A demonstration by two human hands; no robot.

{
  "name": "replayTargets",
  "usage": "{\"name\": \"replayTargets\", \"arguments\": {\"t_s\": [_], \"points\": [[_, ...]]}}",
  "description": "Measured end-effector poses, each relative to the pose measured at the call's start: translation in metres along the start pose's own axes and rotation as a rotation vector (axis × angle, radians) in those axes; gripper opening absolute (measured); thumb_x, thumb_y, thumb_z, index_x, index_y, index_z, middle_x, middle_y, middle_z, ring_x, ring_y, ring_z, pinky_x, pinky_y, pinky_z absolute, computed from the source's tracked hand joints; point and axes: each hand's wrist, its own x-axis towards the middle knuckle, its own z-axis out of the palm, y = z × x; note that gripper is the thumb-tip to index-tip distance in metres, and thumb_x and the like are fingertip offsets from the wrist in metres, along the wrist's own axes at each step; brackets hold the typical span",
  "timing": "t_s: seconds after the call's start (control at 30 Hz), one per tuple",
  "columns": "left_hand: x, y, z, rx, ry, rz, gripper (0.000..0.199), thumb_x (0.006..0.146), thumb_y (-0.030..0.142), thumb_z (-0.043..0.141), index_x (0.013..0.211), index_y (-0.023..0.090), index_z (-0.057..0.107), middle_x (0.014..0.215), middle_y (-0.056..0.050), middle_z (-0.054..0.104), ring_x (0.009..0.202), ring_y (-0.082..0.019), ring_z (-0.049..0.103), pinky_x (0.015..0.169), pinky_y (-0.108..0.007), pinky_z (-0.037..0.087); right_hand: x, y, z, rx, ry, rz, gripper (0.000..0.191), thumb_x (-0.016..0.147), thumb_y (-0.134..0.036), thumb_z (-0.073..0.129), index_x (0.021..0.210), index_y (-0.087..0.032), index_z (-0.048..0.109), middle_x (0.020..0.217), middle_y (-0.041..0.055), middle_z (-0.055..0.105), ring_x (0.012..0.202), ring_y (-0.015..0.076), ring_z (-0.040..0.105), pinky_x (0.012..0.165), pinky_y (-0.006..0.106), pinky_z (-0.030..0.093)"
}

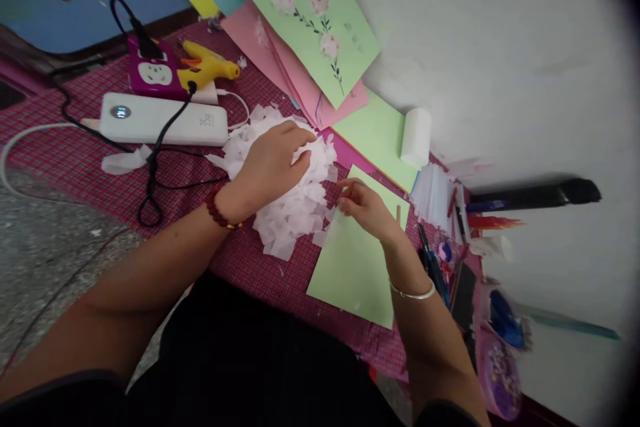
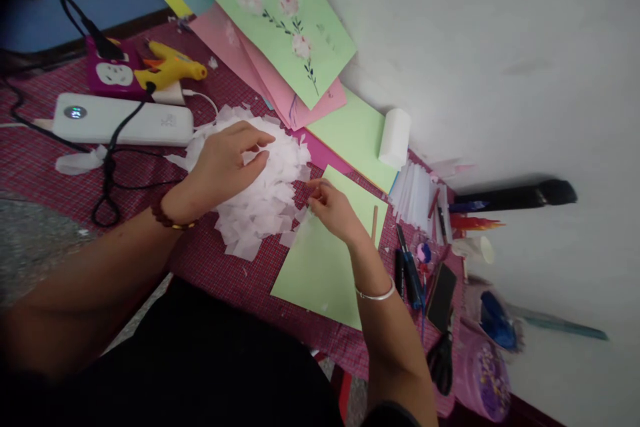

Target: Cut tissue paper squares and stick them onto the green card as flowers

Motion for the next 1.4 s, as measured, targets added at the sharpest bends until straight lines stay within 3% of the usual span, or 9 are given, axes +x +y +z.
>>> {"name": "replayTargets", "arguments": {"t_s": [0.17, 0.4, 0.6, 0.77, 0.87, 0.93, 1.07, 1.23, 1.4], "points": [[-0.001, 0.002, -0.001, -0.001, 0.020, 0.005, 0.022, 0.087, 0.016, 0.052, 0.104, 0.018, 0.064, 0.099, -0.004, 0.066, 0.091, -0.017, 0.061, 0.086, -0.033, 0.050, -0.024, -0.004, 0.014, 0.260, -0.042, 0.214, 0.033, 0.080, -0.023, 0.054, 0.113, -0.021, 0.053, 0.080, -0.0016, 0.056, 0.062, 0.0135, 0.060, 0.062, 0.032, 0.054], [0.000, -0.002, 0.004, -0.011, 0.037, 0.005, 0.021, 0.084, 0.015, 0.053, 0.101, 0.016, 0.066, 0.098, -0.004, 0.066, 0.083, -0.015, 0.060, 0.080, -0.030, 0.049, -0.031, -0.021, 0.021, 0.697, -0.056, 0.080, 0.036, 0.078, -0.020, 0.059, 0.113, -0.023, 0.058, 0.097, 0.0018, 0.062, 0.092, 0.0161, 0.064, 0.081, 0.034, 0.056], [0.002, -0.004, 0.003, -0.003, 0.072, 0.031, 0.017, 0.084, 0.017, 0.055, 0.095, 0.018, 0.067, 0.094, -0.004, 0.068, 0.085, -0.017, 0.061, 0.080, -0.031, 0.050, -0.059, -0.008, 0.032, 0.566, -0.178, 0.197, 0.023, 0.081, -0.021, 0.057, 0.103, -0.019, 0.063, 0.089, 0.0028, 0.065, 0.078, 0.0142, 0.063, 0.076, 0.034, 0.056], [0.003, -0.009, 0.001, 0.026, 0.129, 0.096, 0.011, 0.086, 0.024, 0.058, 0.090, 0.022, 0.069, 0.085, -0.003, 0.068, 0.083, -0.017, 0.061, 0.081, -0.032, 0.051, -0.059, -0.031, 0.062, 0.316, -0.095, -0.067, 0.026, 0.083, -0.014, 0.050, 0.104, -0.017, 0.065, 0.112, 0.0073, 0.064, 0.077, 0.0121, 0.060, 0.072, 0.030, 0.054], [0.006, -0.006, -0.006, 0.060, 0.208, 0.178, 0.015, 0.089, 0.028, 0.057, 0.092, 0.019, 0.069, 0.089, -0.004, 0.068, 0.089, -0.019, 0.062, 0.086, -0.036, 0.051, -0.071, -0.022, 0.047, 0.183, -0.066, -0.113, 0.024, 0.087, -0.018, 0.051, 0.105, -0.016, 0.066, 0.103, 0.0057, 0.068, 0.070, 0.0106, 0.060, 0.065, 0.026, 0.051], [0.002, 0.008, -0.010, 0.084, 0.226, 0.247, 0.015, 0.090, 0.027, 0.056, 0.092, 0.018, 0.067, 0.093, -0.006, 0.069, 0.092, -0.020, 0.062, 0.088, -0.038, 0.051, -0.083, -0.001, 0.026, 0.057, 0.044, 0.034, 0.023, 0.090, -0.021, 0.048, 0.103, -0.016, 0.066, 0.095, 0.0038, 0.069, 0.063, 0.0101, 0.060, 0.060, 0.024, 0.050], [-0.034, 0.058, -0.001, 0.060, -0.092, 0.424, 0.015, 0.092, 0.022, 0.050, 0.089, 0.018, 0.064, 0.094, -0.006, 0.069, 0.094, -0.020, 0.062, 0.088, -0.037, 0.050, -0.098, 0.053, -0.019, -0.280, 0.359, 0.329, 0.023, 0.089, -0.015, 0.045, 0.103, -0.011, 0.063, 0.091, 0.0102, 0.068, 0.081, 0.0184, 0.063, 0.074, 0.030, 0.049], [-0.106, 0.093, 0.045, 0.088, -0.678, 0.720, 0.048, 0.086, 0.037, 0.064, 0.129, 0.018, 0.056, 0.136, -0.013, 0.059, 0.123, -0.028, 0.054, 0.102, -0.042, 0.043, -0.088, 0.083, -0.039, -0.461, 0.431, 0.472, 0.025, 0.083, -0.011, 0.053, 0.108, -0.010, 0.059, 0.110, 0.0194, 0.066, 0.096, 0.0253, 0.064, 0.083, 0.034, 0.046], [-0.132, 0.081, 0.061, 0.168, -0.778, 0.746, 0.058, 0.089, 0.047, 0.061, 0.139, 0.021, 0.048, 0.146, -0.011, 0.050, 0.134, -0.029, 0.044, 0.112, -0.047, 0.032, -0.077, 0.089, -0.042, -0.501, 0.367, 0.485, 0.034, 0.080, -0.010, 0.055, 0.114, -0.012, 0.057, 0.099, 0.0170, 0.072, 0.090, 0.0251, 0.068, 0.075, 0.031, 0.044]]}}
